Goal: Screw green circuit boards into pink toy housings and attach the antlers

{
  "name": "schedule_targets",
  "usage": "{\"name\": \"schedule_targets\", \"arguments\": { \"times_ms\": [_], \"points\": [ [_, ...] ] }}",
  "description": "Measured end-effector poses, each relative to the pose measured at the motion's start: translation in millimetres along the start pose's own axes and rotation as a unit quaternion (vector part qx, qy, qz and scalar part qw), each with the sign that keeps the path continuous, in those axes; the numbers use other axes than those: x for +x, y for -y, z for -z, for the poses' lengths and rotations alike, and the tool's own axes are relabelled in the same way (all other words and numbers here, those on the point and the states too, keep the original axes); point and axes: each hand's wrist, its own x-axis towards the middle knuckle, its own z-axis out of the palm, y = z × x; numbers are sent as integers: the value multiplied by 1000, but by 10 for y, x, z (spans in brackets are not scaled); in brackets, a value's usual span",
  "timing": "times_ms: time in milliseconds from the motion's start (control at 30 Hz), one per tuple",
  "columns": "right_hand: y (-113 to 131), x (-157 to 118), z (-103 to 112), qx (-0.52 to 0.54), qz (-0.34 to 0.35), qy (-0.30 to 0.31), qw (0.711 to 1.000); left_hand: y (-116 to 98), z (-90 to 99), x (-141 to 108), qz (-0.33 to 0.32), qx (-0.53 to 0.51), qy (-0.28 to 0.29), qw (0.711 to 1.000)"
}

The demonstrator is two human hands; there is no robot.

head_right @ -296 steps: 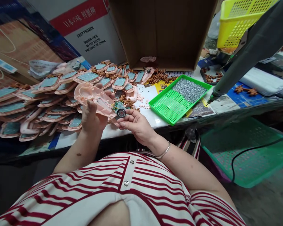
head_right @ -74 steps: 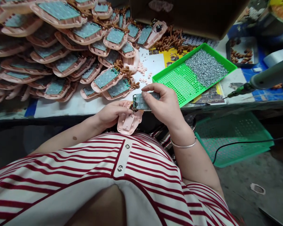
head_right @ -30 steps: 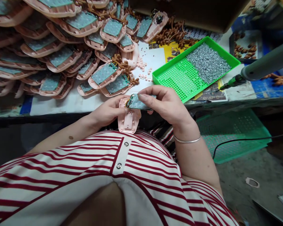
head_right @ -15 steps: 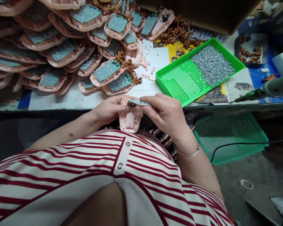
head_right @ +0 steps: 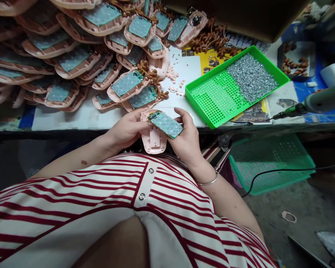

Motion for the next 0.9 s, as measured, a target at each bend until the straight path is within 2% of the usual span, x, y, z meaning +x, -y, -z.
{"name": "schedule_targets", "arguments": {
  "times_ms": [133, 233, 333, 433, 667, 900],
  "points": [
    [-68, -24, -81, 40, -48, -26, 998, 0, -62, 11, -2, -4, -8, 1000],
    [-117, -35, -159, 122, -86, -68, 986, -4, -109, 12, 2, -18, -29, 999],
    [-138, -39, -209, 215, -121, -52, 968, -4, -131, 13, 9, -24, -34, 999],
    [-138, -34, -231, 256, -143, -43, 955, 5, -132, 14, 15, -35, -33, 999],
    [-168, -22, -256, 226, -155, -60, 960, 17, -135, 10, 26, -26, -39, 999],
    [-305, -28, -263, 140, -104, -63, 983, 55, -103, 37, -3, -9, -33, 999]
  ]
}}
